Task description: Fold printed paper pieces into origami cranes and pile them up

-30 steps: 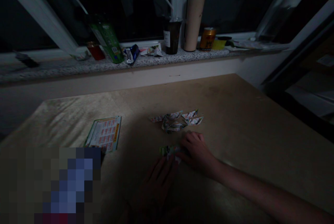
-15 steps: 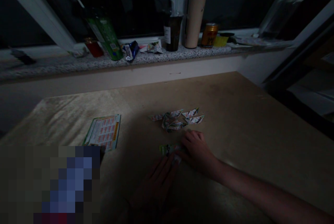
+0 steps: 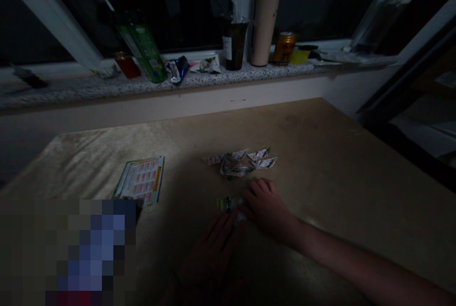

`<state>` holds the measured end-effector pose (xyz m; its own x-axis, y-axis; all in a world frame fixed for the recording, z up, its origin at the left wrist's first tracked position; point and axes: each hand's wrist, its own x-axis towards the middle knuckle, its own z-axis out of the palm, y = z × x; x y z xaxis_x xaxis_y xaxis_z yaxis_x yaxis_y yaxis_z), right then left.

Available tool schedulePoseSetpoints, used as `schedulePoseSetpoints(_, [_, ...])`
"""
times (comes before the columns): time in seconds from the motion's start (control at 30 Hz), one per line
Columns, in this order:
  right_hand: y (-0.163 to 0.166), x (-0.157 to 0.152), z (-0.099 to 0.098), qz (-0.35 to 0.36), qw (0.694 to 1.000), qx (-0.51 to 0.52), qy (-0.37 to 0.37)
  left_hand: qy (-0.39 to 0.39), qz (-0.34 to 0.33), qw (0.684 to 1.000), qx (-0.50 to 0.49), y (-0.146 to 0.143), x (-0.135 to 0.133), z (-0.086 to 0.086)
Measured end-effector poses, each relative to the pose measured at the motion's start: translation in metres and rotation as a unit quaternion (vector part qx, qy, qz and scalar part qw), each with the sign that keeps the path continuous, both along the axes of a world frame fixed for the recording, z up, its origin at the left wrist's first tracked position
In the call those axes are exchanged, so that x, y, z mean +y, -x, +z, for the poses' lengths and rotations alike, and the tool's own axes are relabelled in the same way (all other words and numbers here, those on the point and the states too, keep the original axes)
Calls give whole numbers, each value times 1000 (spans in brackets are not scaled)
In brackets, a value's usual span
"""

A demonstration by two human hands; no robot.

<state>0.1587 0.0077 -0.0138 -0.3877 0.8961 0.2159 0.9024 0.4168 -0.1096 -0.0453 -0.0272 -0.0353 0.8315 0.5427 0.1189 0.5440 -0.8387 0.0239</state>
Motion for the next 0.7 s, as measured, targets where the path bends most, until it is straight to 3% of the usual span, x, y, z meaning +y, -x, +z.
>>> schedulePoseSetpoints(0.23, [0, 0, 1, -2, 1000, -2, 2, -9, 15, 1000, 12, -3, -3, 2])
schedulePoseSetpoints(0.4, [1, 0, -1, -1, 1000, 4, 5, -14, -19, 1000, -4, -2, 1, 1])
schedulePoseSetpoints(0.57, [-2, 2, 0, -7, 999, 36, 7, -5, -12, 1000, -2, 0, 2, -4])
schedulePoseSetpoints(0.63, [-6, -3, 1, 5, 997, 74, 2, -4, -10, 1000, 2, 0, 2, -3])
schedulePoseSetpoints(0.7, [-10, -13, 3, 66, 992, 107, -12, -5, -5, 1000, 4, 0, 1, -2])
